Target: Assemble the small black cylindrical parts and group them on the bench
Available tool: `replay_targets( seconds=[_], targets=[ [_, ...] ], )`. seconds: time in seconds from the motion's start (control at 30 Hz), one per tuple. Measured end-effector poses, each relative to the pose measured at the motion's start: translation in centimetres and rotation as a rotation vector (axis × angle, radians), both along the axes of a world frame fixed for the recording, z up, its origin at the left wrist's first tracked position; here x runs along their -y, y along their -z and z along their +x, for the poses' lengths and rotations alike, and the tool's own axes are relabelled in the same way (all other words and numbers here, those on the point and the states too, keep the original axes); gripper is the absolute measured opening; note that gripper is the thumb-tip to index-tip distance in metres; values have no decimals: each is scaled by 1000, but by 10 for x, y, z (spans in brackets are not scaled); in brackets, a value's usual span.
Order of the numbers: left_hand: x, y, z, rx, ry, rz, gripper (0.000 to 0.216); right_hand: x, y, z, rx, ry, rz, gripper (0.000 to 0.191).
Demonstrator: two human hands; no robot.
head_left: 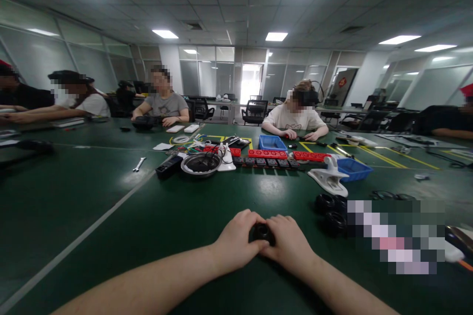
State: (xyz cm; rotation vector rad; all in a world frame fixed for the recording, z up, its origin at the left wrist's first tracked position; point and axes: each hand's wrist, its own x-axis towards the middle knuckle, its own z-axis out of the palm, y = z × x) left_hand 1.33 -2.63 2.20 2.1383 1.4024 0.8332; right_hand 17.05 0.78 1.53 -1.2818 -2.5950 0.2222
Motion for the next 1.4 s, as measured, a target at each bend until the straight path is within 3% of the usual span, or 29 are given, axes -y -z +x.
replay_targets(
  seconds=[0.13, 0.23, 0.33, 0.47, 0.6, 0.77, 0.9, 1.03, 1.13, 1.4],
  targets=[
    [-3, -4, -3, -5, 46, -15, 30, -9, -1, 8, -114, -133, -154, 44],
    [-6, -8, -7, -14, 105, -20, 30, -20, -3, 17, -179, -285, -333, 32],
    [-8, -9, -8, -14, 131, -22, 30, -27, -5, 20, -219, -344, -397, 23],
    [-8, -6, -5, -14, 85, -44, 33, -24, 0, 14, -192, -201, -353, 30],
    [-6, -3, -3, -21, -1, -29, 30, -11, 4, 2, -87, -28, -175, 26],
    [-4, -4, -4, -23, -26, -17, 29, -2, 4, -2, -23, -7, -28, 26],
    [-4, -5, -7, -27, 50, -2, 35, -8, 1, 7, -133, -127, -139, 37],
    [-5, -4, -9, -40, 129, 13, 38, -18, -3, 17, -204, -269, -352, 31],
    [-6, -3, -9, -38, 137, 17, 37, -23, -5, 19, -231, -313, -425, 27],
    [-8, -1, -6, -15, 71, -2, 37, -19, 0, 12, -180, -160, -362, 26]
  ],
)
